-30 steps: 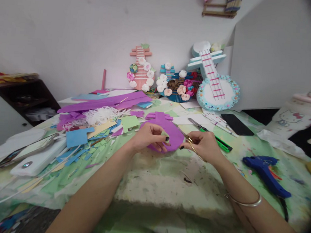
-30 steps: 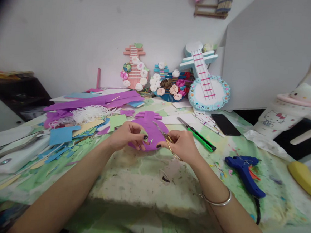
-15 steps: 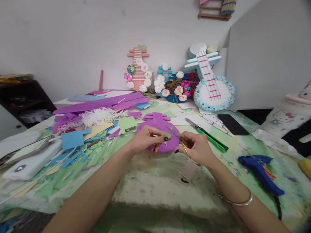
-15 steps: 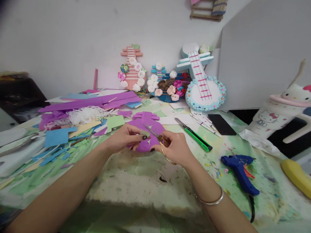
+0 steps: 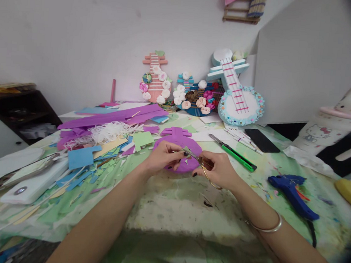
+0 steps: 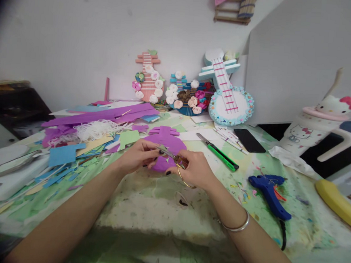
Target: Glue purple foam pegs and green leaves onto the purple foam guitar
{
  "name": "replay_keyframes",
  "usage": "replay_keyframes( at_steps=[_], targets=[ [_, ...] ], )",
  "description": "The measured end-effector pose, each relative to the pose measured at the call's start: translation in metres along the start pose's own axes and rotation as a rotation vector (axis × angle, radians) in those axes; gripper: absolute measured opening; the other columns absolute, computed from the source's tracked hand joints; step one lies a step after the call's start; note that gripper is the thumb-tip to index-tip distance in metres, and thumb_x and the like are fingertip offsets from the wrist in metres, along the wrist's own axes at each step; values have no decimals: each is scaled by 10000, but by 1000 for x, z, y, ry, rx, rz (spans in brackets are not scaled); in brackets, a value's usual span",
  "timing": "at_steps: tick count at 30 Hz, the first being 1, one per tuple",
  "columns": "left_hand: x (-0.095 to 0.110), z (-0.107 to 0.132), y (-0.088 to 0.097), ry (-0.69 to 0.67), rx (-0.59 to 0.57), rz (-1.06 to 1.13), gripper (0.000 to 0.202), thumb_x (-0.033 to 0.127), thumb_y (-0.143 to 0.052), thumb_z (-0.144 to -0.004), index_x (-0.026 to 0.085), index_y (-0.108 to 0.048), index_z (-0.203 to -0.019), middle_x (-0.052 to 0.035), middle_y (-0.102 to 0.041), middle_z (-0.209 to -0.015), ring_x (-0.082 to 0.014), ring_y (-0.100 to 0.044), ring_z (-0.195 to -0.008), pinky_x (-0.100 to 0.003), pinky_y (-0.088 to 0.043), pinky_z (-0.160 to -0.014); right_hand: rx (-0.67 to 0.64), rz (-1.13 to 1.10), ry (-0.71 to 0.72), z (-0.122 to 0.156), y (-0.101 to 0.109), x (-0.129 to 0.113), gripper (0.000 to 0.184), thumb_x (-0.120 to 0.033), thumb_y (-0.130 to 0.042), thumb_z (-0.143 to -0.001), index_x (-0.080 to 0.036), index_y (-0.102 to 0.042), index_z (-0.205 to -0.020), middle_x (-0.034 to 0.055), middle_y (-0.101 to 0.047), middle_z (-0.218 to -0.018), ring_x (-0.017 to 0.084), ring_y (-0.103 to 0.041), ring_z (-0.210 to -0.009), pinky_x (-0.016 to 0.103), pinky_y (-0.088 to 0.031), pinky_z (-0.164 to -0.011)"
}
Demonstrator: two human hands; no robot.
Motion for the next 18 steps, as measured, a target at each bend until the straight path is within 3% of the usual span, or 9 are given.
replay_keyframes(
  at_steps=[18],
  targets=[
    [3,0,0,-15,-1,-35,280,259,-577,-795,123,-549,-552,35,-524,-386,-24,-344,-347,-180,-231,-396,26,-41,-24,0,0,3,504,-618,-632,-694,-149,-505,-559,-53,-364,-491,74,-273,-498,219,-220,-473]
  ],
)
Point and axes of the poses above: each hand's wrist, its own z-axis away from the middle knuckle, its own y-axis out of the back of the hand, x = y × z, the point moved 6 cm from there along -z, towards the middle knuckle
